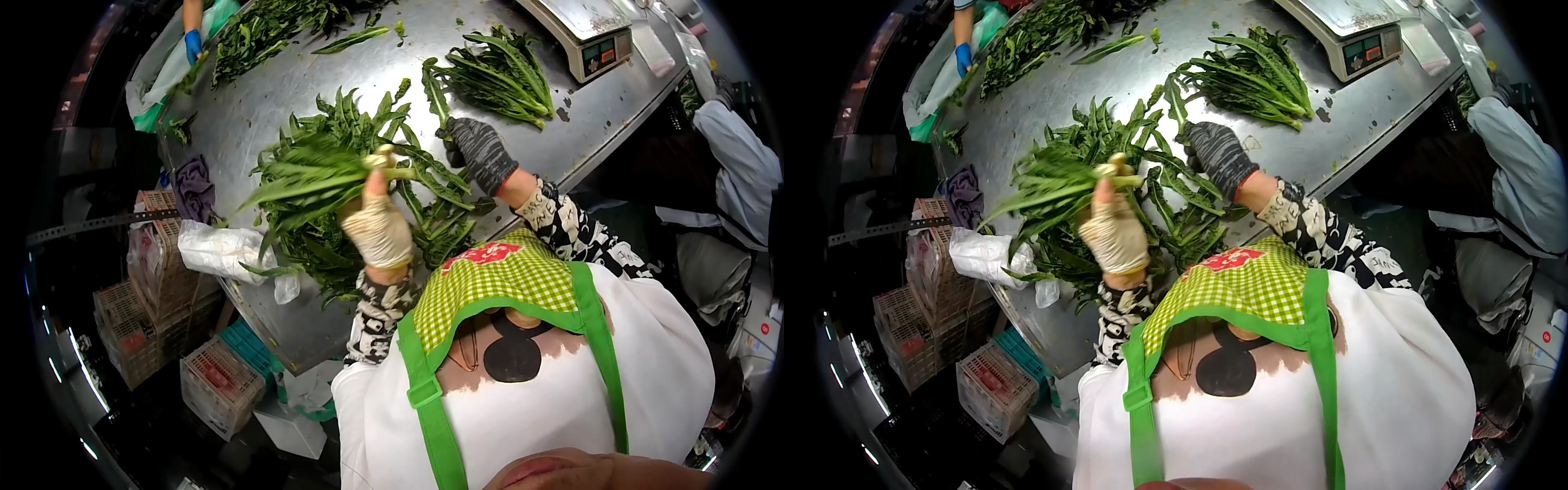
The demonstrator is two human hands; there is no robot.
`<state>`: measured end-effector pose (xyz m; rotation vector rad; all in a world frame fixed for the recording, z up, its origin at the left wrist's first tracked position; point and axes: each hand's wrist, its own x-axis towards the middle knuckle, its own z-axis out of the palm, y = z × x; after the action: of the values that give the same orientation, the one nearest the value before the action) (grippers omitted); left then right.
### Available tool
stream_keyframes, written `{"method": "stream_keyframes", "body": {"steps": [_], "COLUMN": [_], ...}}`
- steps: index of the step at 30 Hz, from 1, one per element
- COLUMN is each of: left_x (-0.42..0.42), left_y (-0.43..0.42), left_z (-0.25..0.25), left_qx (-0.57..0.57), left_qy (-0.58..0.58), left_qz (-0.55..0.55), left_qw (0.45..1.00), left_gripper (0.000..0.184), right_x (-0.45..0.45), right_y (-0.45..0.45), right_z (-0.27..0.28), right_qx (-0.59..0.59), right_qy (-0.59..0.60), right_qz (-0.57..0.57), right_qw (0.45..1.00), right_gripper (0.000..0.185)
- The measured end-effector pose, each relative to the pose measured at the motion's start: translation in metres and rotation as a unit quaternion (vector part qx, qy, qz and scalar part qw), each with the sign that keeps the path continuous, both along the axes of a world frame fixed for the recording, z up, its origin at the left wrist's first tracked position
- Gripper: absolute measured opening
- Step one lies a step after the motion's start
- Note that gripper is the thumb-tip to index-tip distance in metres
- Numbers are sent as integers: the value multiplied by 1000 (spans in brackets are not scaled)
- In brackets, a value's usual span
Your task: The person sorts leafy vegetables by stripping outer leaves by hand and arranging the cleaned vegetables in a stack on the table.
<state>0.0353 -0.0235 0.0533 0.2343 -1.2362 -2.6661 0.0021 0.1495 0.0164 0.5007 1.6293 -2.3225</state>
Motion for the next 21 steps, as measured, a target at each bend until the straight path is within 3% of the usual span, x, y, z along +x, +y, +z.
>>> {"method": "stream_keyframes", "body": {"steps": [2, 3, 4, 6, 7, 8, 10, 14, 16, 20, 21], "left_x": [0, -2, -5, -8, -8, -11, -11, -2, 1, -1, -1], "left_y": [-25, -39, -53, -71, -73, -79, -83, -63, -64, -77, -79], "left_z": [26, 27, 27, 27, 32, 25, 14, 20, 24, 20, 21], "left_qx": [49, 98, 148, 183, 222, 270, 265, 160, 172, 173, 173], "left_qy": [16, 38, 63, 111, 85, 37, 109, 72, 25, 3, -14], "left_qz": [-17, -30, -42, -11, 17, 25, -99, -69, -41, -29, -20], "left_qw": [999, 994, 986, 977, 971, 962, 953, 982, 984, 984, 985], "left_gripper": [23, 26, 29, 26, 25, 16, 10, 27, 14, 9, 10], "right_x": [-6, -5, 2, 4, 4, 11, 10, 6, 2, -3, -7], "right_y": [8, 8, 7, -8, -19, -31, -59, -99, -107, -83, -73], "right_z": [-15, -14, -8, 7, 8, 2, 3, -19, -29, -28, -21], "right_qx": [263, 490, 537, 516, 440, 412, 419, 456, 467, 404, 336], "right_qy": [15, 123, 80, 67, 57, 64, 86, 118, 130, 165, 198], "right_qz": [89, 138, 190, 285, 358, 362, 459, 435, 404, 321, 275], "right_qw": [960, 852, 818, 805, 821, 834, 779, 767, 776, 841, 879], "right_gripper": [34, 42, 46, 51, 53, 55, 58, 61, 61, 58, 56]}}
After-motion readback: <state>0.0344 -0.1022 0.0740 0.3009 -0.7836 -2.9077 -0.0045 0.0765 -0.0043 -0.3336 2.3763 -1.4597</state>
